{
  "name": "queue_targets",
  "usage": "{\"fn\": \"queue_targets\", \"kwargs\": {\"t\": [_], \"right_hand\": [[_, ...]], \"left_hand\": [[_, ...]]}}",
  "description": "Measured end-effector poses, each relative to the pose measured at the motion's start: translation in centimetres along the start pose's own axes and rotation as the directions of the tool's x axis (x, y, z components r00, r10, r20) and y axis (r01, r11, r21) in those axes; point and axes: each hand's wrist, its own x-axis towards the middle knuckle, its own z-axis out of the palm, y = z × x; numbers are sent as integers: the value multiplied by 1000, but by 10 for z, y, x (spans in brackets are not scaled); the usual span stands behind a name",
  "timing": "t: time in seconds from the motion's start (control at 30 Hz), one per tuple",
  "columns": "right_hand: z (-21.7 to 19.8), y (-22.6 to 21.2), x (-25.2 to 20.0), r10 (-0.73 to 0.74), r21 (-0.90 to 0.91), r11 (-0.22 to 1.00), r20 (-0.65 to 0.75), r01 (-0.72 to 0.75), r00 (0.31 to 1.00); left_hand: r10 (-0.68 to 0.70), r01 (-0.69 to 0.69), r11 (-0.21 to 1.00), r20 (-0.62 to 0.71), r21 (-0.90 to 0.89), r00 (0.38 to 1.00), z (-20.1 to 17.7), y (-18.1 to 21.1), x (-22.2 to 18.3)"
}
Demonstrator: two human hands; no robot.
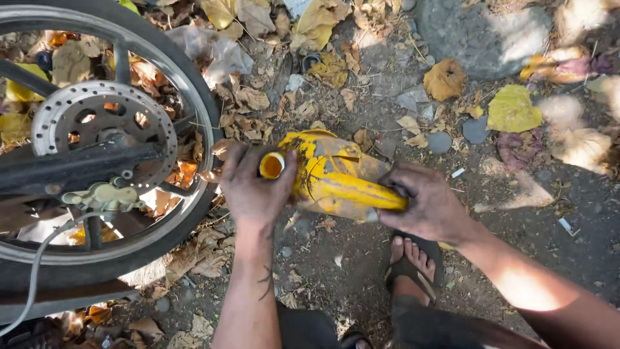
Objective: Cutting open a plastic oil container using a small blade fragment
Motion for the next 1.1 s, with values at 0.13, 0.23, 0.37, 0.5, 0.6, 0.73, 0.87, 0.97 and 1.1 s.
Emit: {"fn": "queue_targets", "kwargs": {"t": [0.13,0.23,0.37,0.5,0.6,0.73,0.87,0.97,1.1], "right_hand": [[-8,18,25,-91,54,994,14,91,996],[-10,12,54,-120,-72,990,56,124,991],[-5,12,105,-155,-179,966,172,186,973],[3,9,146,-274,-246,915,198,318,941],[10,-8,158,-78,-392,901,273,185,959],[1,-22,147,66,-370,928,290,49,955],[3,7,96,-162,134,982,204,136,965],[1,11,81,-208,114,975,197,188,958],[0,10,77,75,-72,996,316,-55,946]], "left_hand": [[-61,63,996,-42,62,997,-26,10,-15],[-123,132,989,-122,66,985,-35,22,-23],[-264,292,950,-220,110,939,-50,37,-29],[-218,271,931,-222,244,950,-42,27,-40],[-2,6,986,-23,168,1000,-51,31,-26],[106,-119,991,175,66,979,-55,48,-6],[134,-145,989,324,9,936,-64,41,-5],[69,-175,963,438,206,896,-65,49,-5],[-128,-106,899,486,424,865,-60,73,-5]]}}
